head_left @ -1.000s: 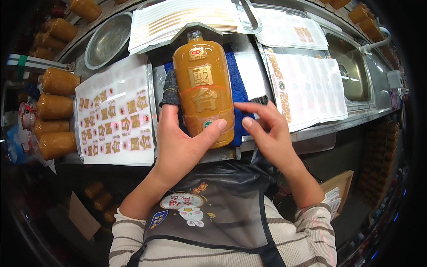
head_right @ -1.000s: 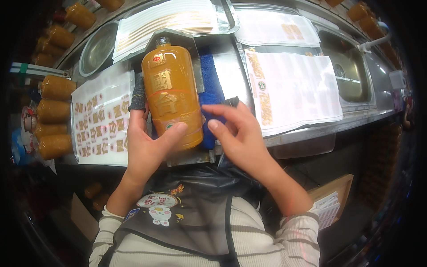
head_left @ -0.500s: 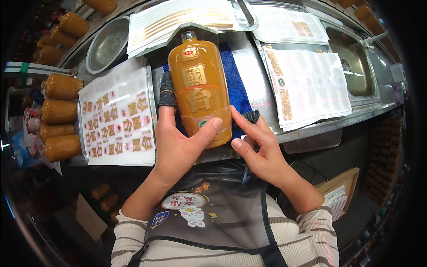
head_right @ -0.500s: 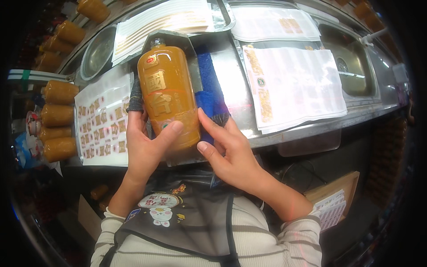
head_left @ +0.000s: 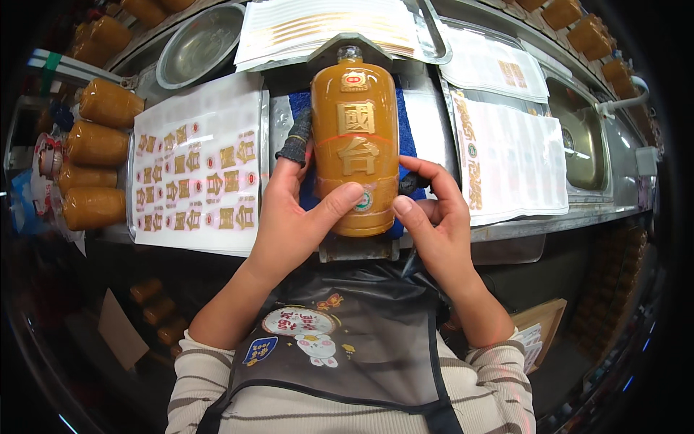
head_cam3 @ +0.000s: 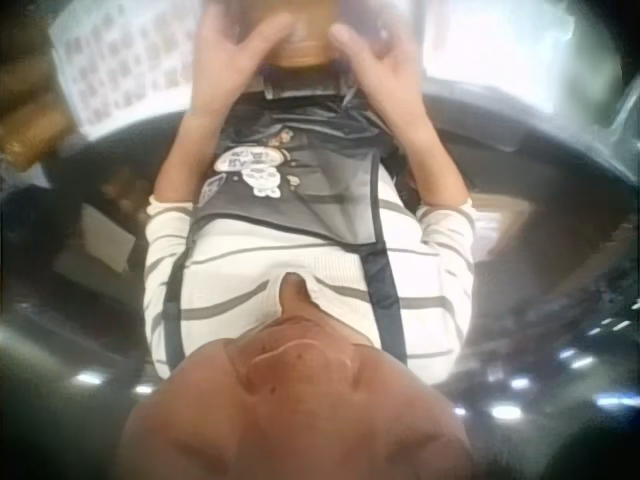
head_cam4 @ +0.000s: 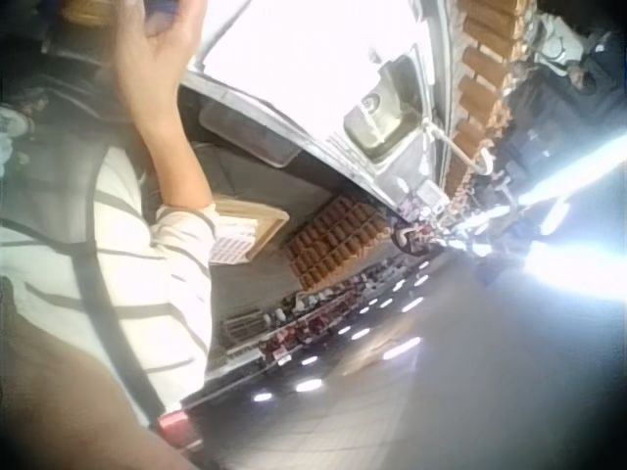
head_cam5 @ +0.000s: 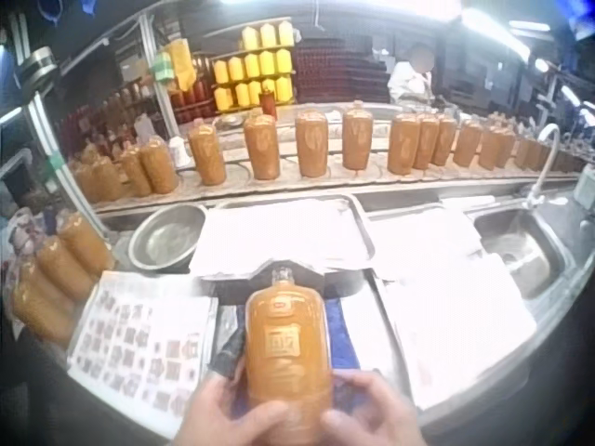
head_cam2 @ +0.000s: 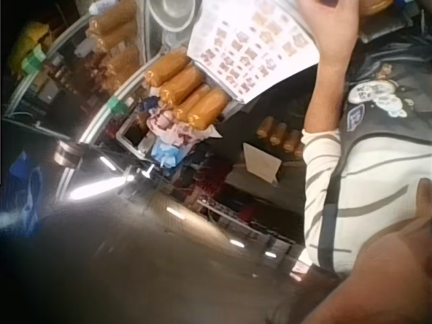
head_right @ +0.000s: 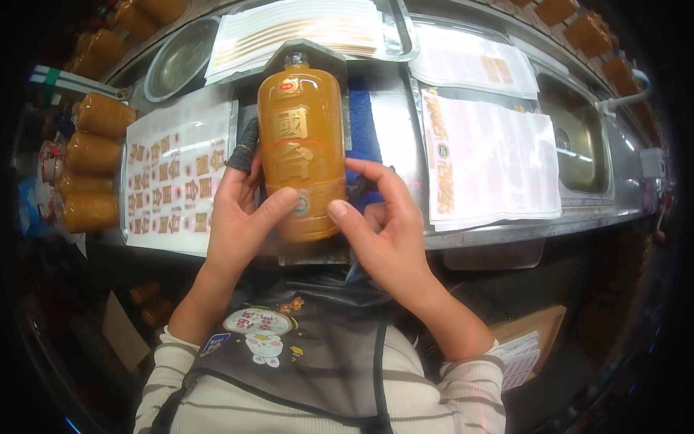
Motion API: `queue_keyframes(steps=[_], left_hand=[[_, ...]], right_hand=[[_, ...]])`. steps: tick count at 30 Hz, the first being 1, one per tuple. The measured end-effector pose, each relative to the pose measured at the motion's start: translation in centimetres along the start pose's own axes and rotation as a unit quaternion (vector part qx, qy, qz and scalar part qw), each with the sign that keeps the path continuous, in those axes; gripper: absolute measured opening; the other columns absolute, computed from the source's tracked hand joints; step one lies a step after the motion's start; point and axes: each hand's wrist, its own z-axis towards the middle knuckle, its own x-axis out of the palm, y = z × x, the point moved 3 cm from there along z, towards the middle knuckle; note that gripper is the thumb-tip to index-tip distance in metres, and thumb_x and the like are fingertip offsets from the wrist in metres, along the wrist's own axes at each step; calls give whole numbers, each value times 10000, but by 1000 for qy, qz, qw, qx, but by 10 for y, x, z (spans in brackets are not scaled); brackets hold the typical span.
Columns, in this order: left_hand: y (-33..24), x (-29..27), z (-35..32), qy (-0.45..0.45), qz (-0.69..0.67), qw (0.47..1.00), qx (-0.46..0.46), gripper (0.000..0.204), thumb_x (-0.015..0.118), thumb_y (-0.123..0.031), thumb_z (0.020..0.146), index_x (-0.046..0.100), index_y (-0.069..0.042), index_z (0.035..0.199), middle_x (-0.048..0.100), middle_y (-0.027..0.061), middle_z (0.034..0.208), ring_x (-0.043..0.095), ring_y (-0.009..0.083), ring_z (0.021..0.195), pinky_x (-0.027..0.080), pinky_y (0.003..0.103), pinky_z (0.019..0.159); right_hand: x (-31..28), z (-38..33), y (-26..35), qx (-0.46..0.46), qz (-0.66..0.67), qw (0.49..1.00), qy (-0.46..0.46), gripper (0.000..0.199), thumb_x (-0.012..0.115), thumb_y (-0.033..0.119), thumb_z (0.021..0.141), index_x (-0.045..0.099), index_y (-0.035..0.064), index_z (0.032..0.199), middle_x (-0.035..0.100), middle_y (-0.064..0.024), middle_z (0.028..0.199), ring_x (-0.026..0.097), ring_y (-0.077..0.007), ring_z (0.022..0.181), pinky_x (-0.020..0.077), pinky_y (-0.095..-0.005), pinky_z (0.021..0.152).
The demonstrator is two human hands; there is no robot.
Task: The person applies adhesive labels to amber-colored bottles on a production line. They pick up each bottle, smooth a label onto its surface, and place it back on the conveyor. The process is repeated for multiple bottles.
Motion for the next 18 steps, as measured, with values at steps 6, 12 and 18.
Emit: queue_keyframes(steps=[6, 12, 18], left_hand=[[4, -6, 0, 7, 16, 1000, 2, 694, 757, -113, 866, 383, 41, 1431, 515, 149, 1378, 485, 206, 1292, 377, 354, 1094], [10, -6, -5, -14, -20, 999, 31, 672, 777, -193, 869, 442, 45, 1400, 580, 139, 1308, 541, 190, 1214, 441, 340, 1033], [9, -9, -4, 28, 14, 999, -19, 750, 759, -96, 860, 350, 49, 1471, 461, 152, 1452, 423, 211, 1360, 317, 363, 1151]], right_hand=[[7, 6, -1, -27, -12, 999, -26, 496, 743, 134, 880, 487, 21, 1289, 565, 43, 753, 408, 27, 516, 297, -151, 477], [13, 10, 5, -15, -27, 998, -47, 471, 753, 146, 875, 489, 18, 1245, 568, 44, 716, 406, 29, 520, 294, -161, 477], [19, 10, 10, -9, -49, 997, -66, 479, 770, 164, 862, 484, 18, 1217, 573, 39, 718, 406, 26, 520, 301, -169, 472]])
